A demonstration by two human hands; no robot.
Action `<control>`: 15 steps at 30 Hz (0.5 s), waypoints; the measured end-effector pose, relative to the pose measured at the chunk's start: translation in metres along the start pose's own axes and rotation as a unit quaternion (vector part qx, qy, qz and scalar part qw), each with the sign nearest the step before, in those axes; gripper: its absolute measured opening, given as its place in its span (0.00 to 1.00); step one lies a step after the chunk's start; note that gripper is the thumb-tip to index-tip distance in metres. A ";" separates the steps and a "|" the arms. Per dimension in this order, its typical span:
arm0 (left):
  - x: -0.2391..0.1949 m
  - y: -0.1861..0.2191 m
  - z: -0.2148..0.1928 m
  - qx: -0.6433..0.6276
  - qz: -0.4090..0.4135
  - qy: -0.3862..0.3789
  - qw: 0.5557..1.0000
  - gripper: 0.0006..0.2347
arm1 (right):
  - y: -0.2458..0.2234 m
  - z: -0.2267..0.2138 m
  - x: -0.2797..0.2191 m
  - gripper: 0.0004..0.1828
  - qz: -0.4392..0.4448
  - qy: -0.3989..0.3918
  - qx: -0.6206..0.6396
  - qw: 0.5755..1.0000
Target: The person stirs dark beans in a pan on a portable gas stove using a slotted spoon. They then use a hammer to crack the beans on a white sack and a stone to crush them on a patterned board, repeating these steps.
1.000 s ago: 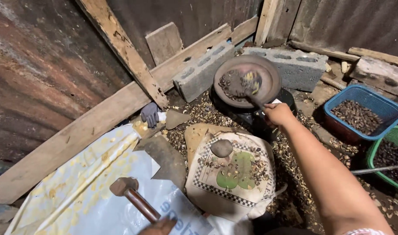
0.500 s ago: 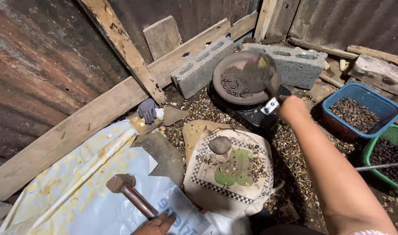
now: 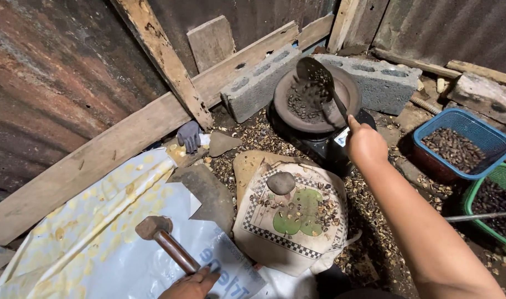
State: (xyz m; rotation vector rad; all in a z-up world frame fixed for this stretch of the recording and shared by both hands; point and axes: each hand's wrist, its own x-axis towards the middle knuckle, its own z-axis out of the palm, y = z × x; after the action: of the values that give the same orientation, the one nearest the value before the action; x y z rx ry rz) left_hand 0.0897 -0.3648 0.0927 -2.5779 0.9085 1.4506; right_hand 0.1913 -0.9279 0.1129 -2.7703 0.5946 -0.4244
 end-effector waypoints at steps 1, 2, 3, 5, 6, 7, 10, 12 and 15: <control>0.001 -0.002 0.002 0.002 0.002 -0.001 1.000 0.24 | -0.011 -0.018 -0.006 0.29 0.025 -0.036 -0.046 0.998; 0.001 -0.003 0.002 0.001 0.002 -0.002 1.000 0.24 | -0.005 -0.018 -0.008 0.29 0.025 -0.037 -0.046 0.998; 0.002 -0.004 0.003 0.001 0.010 0.001 1.000 0.24 | 0.001 -0.019 -0.009 0.30 0.019 -0.033 -0.048 0.998; -0.002 -0.002 0.004 0.000 0.016 0.003 1.000 0.24 | 0.008 -0.025 -0.015 0.31 0.013 -0.030 -0.050 0.998; -0.005 0.001 0.002 -0.001 0.019 0.005 1.000 0.24 | 0.008 -0.032 -0.016 0.29 0.065 -0.045 -0.034 0.996; -0.007 0.004 -0.001 -0.003 0.021 0.008 1.000 0.25 | 0.009 -0.038 -0.017 0.28 0.116 -0.060 -0.019 0.991; -0.004 0.002 0.006 0.000 0.025 0.003 1.000 0.24 | 0.032 -0.028 -0.031 0.26 0.150 -0.077 0.000 0.986; -0.007 0.005 0.002 0.000 0.028 -0.002 1.000 0.24 | 0.048 -0.012 -0.034 0.25 0.123 -0.068 0.016 0.990; -0.016 0.019 -0.016 -0.002 0.026 -0.015 1.000 0.25 | 0.060 0.003 -0.032 0.26 0.098 -0.063 0.046 0.992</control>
State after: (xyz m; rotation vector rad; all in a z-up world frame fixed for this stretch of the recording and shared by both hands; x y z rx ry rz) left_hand 0.0858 -0.3782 0.1191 -2.5463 0.9757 1.5019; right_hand 0.1429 -0.9659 0.0832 -2.5969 0.7852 -0.2263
